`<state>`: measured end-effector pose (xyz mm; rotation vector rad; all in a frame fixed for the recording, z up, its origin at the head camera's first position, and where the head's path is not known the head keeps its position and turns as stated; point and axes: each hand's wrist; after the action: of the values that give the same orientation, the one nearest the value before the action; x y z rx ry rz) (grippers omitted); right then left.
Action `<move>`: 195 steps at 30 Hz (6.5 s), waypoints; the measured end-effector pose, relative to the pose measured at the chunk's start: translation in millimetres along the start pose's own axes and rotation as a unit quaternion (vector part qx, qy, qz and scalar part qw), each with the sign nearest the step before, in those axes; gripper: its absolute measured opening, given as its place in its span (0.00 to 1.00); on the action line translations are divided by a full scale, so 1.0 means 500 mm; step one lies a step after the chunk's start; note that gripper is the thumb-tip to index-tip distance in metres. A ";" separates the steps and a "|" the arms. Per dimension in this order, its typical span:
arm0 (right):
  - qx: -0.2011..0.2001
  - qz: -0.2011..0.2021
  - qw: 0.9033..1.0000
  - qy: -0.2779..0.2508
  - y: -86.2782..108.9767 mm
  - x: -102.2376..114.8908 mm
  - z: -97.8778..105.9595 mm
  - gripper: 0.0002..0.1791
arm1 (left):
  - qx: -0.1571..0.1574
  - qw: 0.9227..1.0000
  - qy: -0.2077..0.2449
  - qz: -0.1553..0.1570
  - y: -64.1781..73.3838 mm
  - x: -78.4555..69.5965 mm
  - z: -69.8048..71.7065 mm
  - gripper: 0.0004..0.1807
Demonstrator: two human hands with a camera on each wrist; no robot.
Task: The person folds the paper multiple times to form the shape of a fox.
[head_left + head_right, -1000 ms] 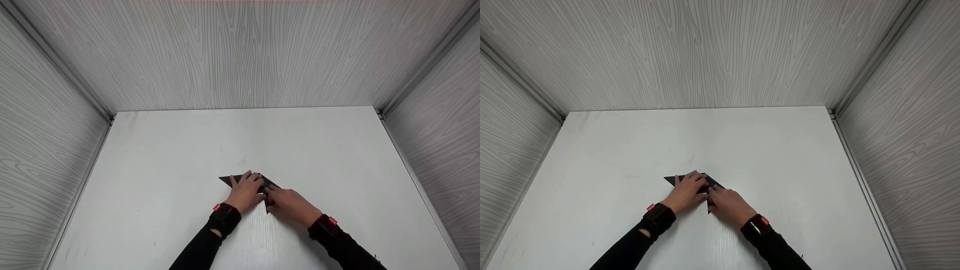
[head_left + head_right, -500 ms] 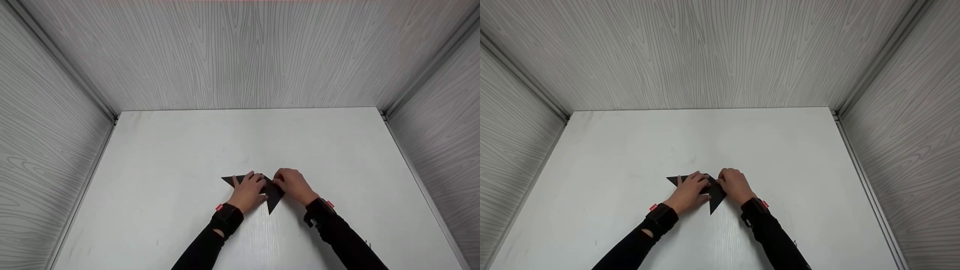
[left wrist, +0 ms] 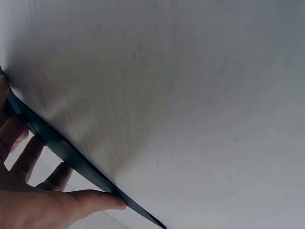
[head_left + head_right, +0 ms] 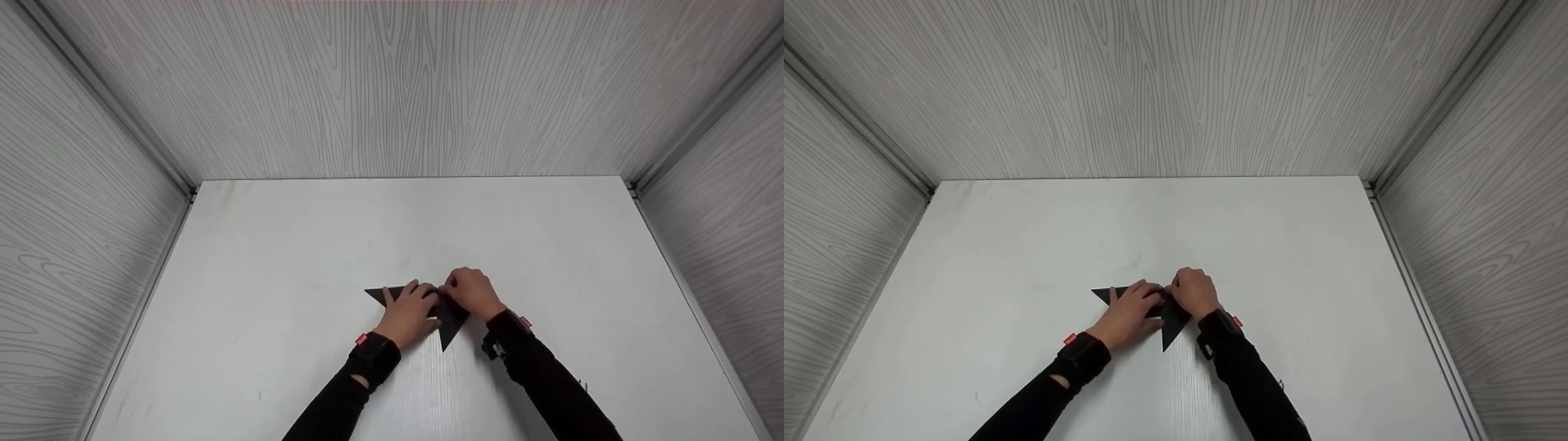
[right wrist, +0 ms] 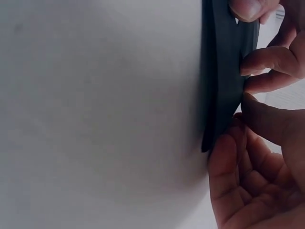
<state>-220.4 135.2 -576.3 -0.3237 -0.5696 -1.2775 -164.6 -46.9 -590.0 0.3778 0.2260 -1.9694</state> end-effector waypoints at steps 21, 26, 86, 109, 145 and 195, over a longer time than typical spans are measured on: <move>0.079 -0.050 0.996 0.009 -0.017 0.016 0.030 0.11 | 0.003 1.000 0.003 -0.001 -0.004 -0.002 -0.003 0.25; 0.099 -0.043 0.994 0.021 -0.012 0.008 0.039 0.11 | 0.007 1.000 0.005 0.006 -0.005 -0.002 0.000 0.24; 0.023 -0.039 0.999 0.003 0.003 -0.006 0.019 0.12 | -0.010 1.000 0.010 0.010 -0.001 -0.001 -0.002 0.17; 0.013 -0.059 0.998 0.011 -0.039 0.048 0.009 0.15 | -0.020 1.000 0.022 0.008 0.003 0.003 -0.008 0.15; 0.132 -0.046 0.990 0.015 0.019 -0.031 0.060 0.19 | -0.031 0.999 0.031 0.007 0.001 -0.005 0.001 0.16; 0.078 -0.011 0.997 0.018 0.004 0.008 0.025 0.08 | -0.074 0.996 0.038 -0.009 -0.001 0.002 -0.024 0.19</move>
<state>-220.5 139.0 -563.7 -0.1639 -0.6395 -1.2492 -163.6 -43.8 -601.7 0.3560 0.4236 -1.9435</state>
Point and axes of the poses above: each hand's wrist, its own y-axis away from the middle knuckle, its own z-axis out of the back of the hand, x = y × z, and after that the axes turned 1 degree about -y, right-handed
